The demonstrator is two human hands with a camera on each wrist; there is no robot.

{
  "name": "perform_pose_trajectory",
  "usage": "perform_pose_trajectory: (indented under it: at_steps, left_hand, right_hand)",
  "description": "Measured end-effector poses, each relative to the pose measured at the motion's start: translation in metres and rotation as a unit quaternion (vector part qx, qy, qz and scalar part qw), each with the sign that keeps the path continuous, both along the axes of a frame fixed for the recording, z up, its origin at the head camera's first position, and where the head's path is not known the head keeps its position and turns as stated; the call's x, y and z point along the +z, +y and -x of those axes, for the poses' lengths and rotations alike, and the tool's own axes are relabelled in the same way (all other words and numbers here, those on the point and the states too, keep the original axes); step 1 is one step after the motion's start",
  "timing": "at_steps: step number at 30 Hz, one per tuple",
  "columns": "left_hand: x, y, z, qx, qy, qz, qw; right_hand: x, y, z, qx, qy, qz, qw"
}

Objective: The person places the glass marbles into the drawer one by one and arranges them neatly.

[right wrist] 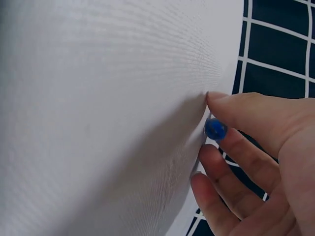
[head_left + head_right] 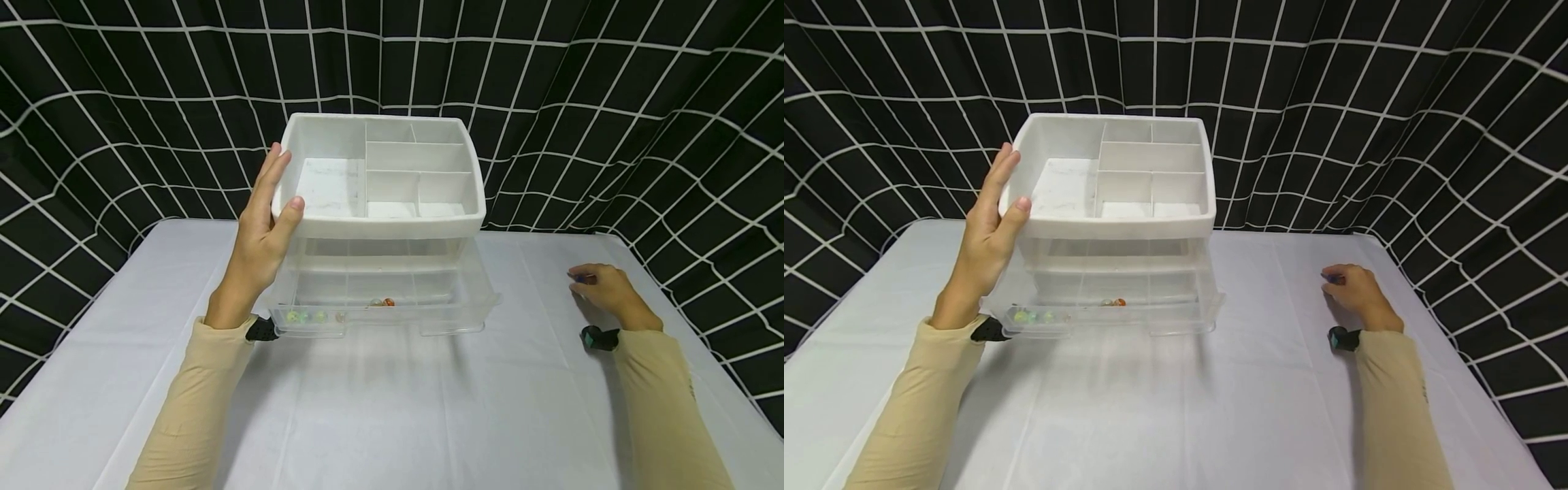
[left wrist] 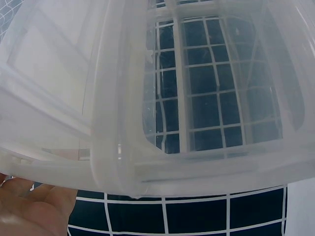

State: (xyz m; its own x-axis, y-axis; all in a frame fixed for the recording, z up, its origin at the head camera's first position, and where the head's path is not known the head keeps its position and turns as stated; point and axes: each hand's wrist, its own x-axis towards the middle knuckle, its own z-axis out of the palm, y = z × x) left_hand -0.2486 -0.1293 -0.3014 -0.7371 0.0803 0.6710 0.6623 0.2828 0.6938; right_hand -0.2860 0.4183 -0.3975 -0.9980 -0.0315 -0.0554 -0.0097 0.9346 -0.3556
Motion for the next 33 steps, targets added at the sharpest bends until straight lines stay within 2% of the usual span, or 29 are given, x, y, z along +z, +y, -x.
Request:
perform_pose_trajectory:
  at_steps: [11,33]
  left_hand:
    - [0.000,0.001,-0.001,0.001,-0.004,0.002,1.0000]
    - [0.001,0.001,-0.001,0.004,-0.008,0.004,1.0000]
  right_hand:
    - [0.005,0.000,-0.007,-0.002,-0.034,0.002,0.999]
    - [0.005,-0.004,-0.012,0.004,-0.022,0.016,1.000]
